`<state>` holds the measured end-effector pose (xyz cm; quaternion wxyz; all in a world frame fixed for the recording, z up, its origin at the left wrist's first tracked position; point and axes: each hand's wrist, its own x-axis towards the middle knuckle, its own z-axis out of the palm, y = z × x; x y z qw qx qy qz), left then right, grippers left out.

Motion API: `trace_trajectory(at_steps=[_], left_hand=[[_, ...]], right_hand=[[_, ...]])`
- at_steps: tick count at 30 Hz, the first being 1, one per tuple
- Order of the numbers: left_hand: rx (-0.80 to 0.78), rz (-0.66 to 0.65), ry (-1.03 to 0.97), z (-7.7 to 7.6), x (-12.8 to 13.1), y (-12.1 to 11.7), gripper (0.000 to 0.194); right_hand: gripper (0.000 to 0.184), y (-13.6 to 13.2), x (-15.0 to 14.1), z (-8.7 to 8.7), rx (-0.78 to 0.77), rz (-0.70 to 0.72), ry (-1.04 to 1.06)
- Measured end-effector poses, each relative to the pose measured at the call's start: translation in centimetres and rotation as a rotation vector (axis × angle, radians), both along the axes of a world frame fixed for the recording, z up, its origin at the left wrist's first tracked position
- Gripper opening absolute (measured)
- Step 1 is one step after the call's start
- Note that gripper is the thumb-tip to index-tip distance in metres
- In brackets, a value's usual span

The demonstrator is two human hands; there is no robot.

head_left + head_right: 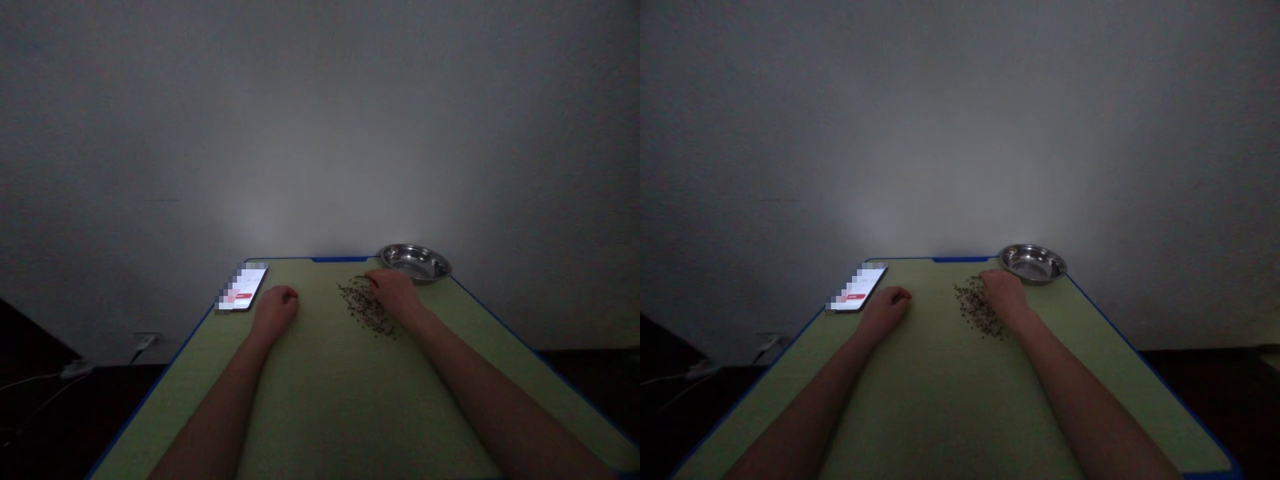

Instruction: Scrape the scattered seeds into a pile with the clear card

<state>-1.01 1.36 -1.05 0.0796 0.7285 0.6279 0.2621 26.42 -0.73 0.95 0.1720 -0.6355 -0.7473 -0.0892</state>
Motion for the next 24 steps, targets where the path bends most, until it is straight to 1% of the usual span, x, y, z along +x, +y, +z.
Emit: trace_trajectory(at_steps=[4,8,11,15,21,24], left_hand=[[0.016,-0.009,-0.013,-0.3,-0.2,0.1,0.026],[0.019,-0.003,-0.022,-0.4,-0.2,0.1,0.026],[0.025,-0.012,-0.021,-0.3,-0.1,0.1,0.026],[0.033,-0.019,-0.02,-0.2,-0.1,0.1,0.025],[0.023,-0.017,-0.03,-0.2,-0.2,0.0,0.025],[0.027,-0.015,-0.03,-0.1,-0.2,0.0,0.025]], right_hand=[[0.03,0.0,-0.4,-0.5,-0.01,0.014,-0.042],[0.028,-0.5,-0.3,-0.4,-0.041,0.107,-0.062],[0.027,-1.0,0.2,-0.1,-0.07,0.19,-0.067],[0.025,-1.7,0.6,0.4,-0.102,0.255,-0.07],[0.021,-2.9,0.0,1.3,-0.127,0.346,-0.036],[0.019,-3.5,-0.3,1.7,-0.115,0.383,0.001]])
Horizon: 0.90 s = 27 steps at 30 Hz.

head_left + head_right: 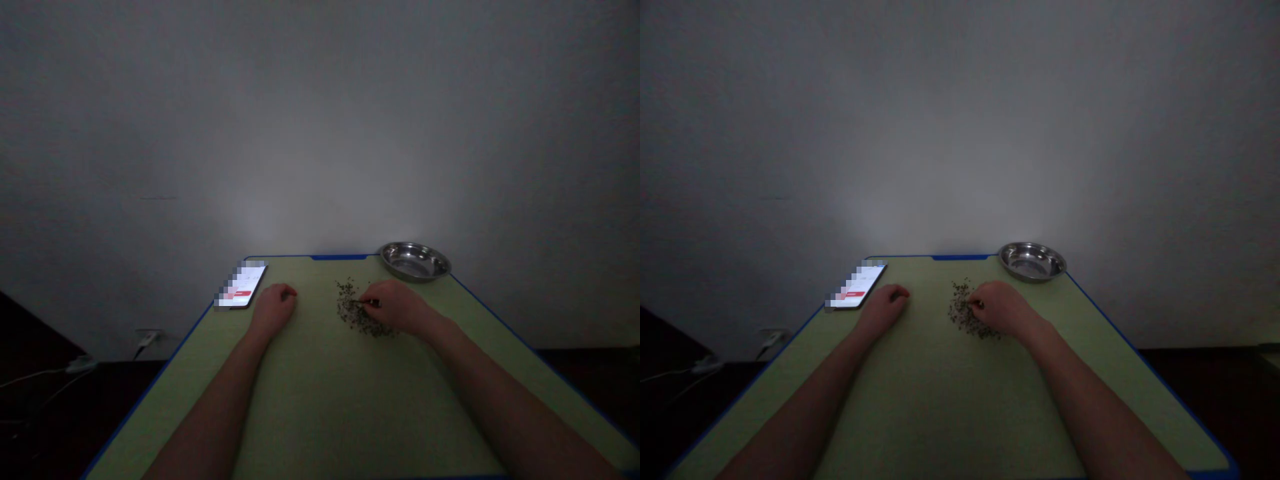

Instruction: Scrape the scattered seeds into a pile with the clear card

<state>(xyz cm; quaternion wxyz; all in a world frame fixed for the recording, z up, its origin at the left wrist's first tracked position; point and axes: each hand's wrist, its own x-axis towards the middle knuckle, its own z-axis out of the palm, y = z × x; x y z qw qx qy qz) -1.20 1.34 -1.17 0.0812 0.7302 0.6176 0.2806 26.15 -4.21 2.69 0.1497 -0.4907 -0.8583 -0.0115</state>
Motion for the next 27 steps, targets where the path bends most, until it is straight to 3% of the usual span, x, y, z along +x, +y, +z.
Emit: trace_trajectory(at_steps=[11,27], left_hand=[[-0.027,0.01,0.003,0.4,0.2,-0.2,0.026],[-0.023,0.008,0.008,0.5,0.2,-0.3,0.025]], right_hand=[[0.012,-1.9,-1.0,1.1,-0.063,0.059,0.101],[0.008,-2.9,-1.6,1.2,-0.222,0.135,0.2]])
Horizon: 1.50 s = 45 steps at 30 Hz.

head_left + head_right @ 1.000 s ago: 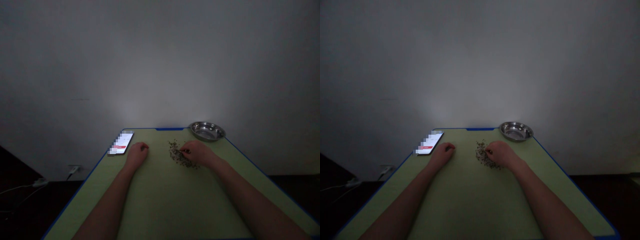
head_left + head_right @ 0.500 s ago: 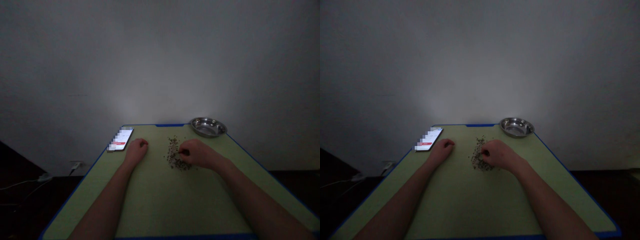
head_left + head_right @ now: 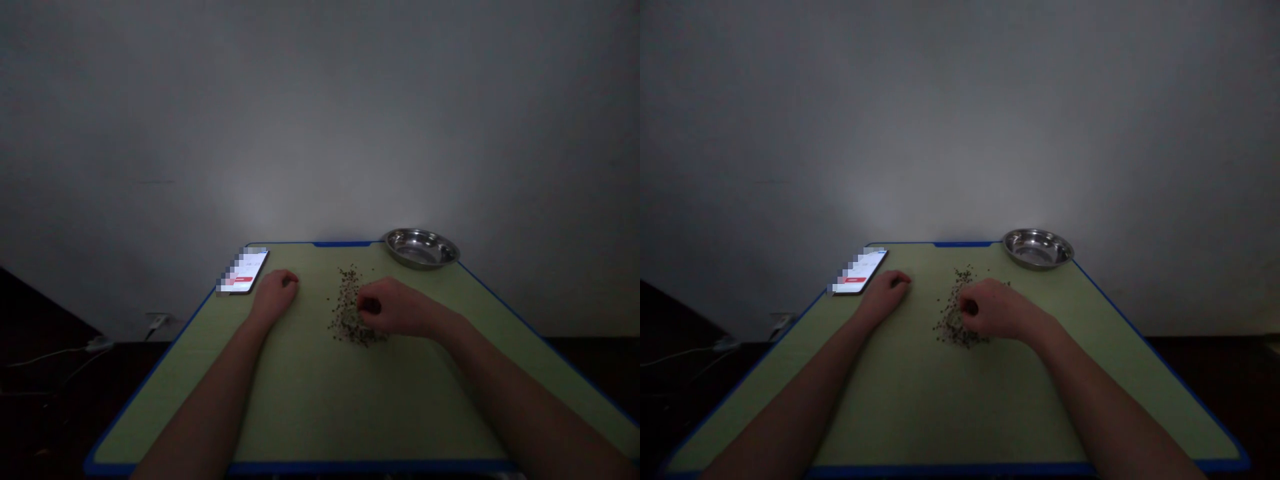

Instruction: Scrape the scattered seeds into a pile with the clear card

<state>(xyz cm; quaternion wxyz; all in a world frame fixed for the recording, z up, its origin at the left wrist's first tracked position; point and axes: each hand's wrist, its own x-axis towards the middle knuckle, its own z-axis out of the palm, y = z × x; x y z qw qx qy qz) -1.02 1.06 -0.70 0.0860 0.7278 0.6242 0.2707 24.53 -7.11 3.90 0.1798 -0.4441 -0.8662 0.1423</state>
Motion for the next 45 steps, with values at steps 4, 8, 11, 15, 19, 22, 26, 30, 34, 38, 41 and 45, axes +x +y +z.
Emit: trace_trajectory(at_steps=[4,8,11,15,19,22,26,30,34,38,41,45], left_hand=[[-0.005,0.0,0.003,0.1,0.1,0.0,0.024],[-0.022,0.004,0.003,0.1,0.2,0.0,0.026],[-0.022,0.005,-0.01,-0.1,0.1,0.1,0.026],[-0.012,0.001,-0.014,-0.2,0.0,0.2,0.026],[-0.007,-0.001,-0.008,0.0,0.1,0.1,0.025],[-0.009,0.001,-0.012,0.0,0.1,0.0,0.024],[-0.015,0.005,-0.014,0.0,0.2,0.0,0.025],[-0.005,0.008,0.0,0.0,0.2,0.0,0.025],[-0.009,0.004,0.004,-0.1,0.2,0.1,0.025],[-0.01,-0.002,0.004,-0.2,0.2,0.3,0.026],[-0.012,0.005,0.005,-0.1,0.2,0.2,0.026],[-0.006,0.004,-0.005,-0.1,0.2,0.1,0.026]], right_hand=[[0.006,-0.2,-0.1,0.0,-0.042,0.01,0.008],[0.005,-0.6,-0.2,0.3,-0.071,0.03,0.017],[0.005,-0.8,-0.4,0.3,-0.084,0.064,0.012],[0.005,-1.0,-0.7,0.2,-0.12,0.118,0.013],[0.004,-1.2,-0.9,0.2,-0.166,0.137,0.027],[0.004,-1.3,-1.0,0.4,-0.2,0.143,0.043],[0.005,-1.4,-1.2,0.5,-0.226,0.17,0.051],[0.005,-1.5,-1.4,0.3,-0.226,0.199,0.063],[0.005,-1.7,-1.5,0.5,-0.274,0.201,0.063],[0.006,-1.8,-1.6,0.6,-0.314,0.201,0.063],[0.006,-1.8,-1.6,0.5,-0.342,0.214,0.071],[0.006,-1.9,-1.7,0.4,-0.36,0.241,0.067]])
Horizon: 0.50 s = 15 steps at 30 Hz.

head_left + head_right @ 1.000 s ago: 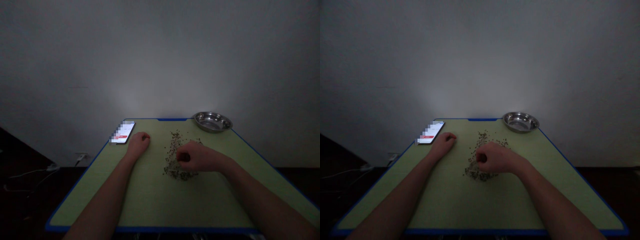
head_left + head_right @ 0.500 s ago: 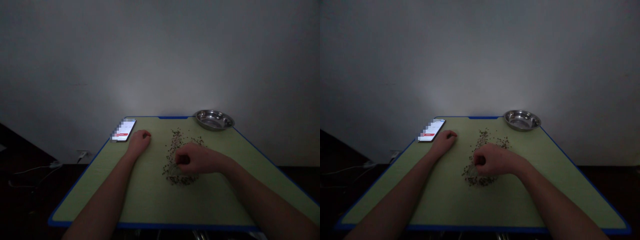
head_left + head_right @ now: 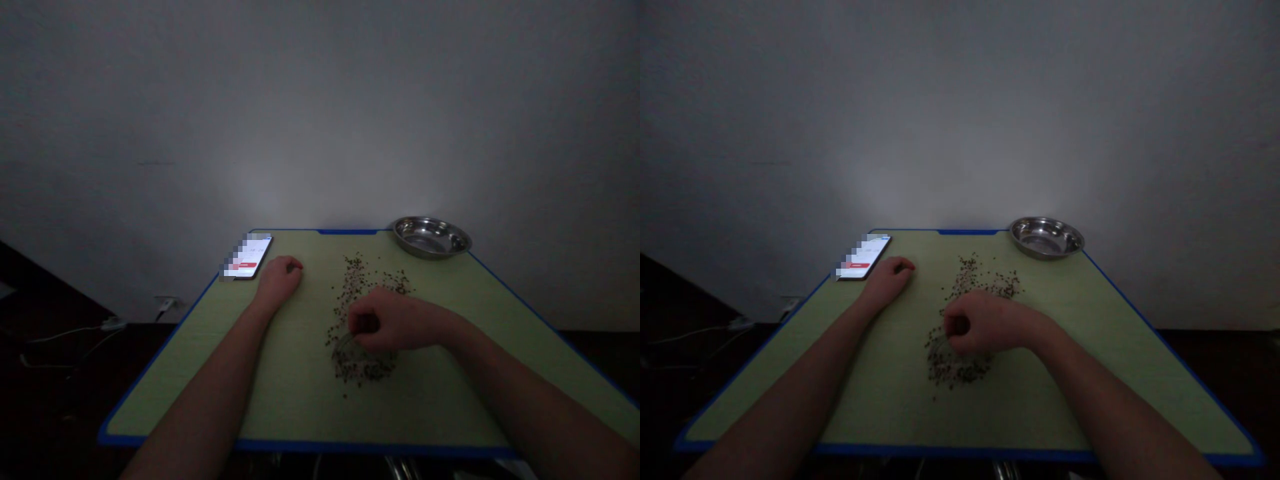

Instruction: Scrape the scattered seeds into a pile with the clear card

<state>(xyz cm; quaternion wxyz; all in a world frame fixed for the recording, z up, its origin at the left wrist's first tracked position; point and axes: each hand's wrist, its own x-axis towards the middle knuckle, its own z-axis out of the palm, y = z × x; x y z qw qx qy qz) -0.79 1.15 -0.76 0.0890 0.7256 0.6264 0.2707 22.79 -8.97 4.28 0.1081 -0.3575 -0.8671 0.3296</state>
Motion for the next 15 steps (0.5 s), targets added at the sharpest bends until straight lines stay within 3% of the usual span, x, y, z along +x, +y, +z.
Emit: trace_trajectory(at_steps=[9,15], left_hand=[[-0.002,0.009,0.005,0.1,0.1,0.0,0.025],[-0.002,0.001,0.006,0.2,0.2,-0.2,0.026]], right_hand=[[0.006,-0.2,0.1,0.4,-0.023,0.015,0.011],[0.004,0.4,1.3,1.0,-0.024,-0.088,0.064]])
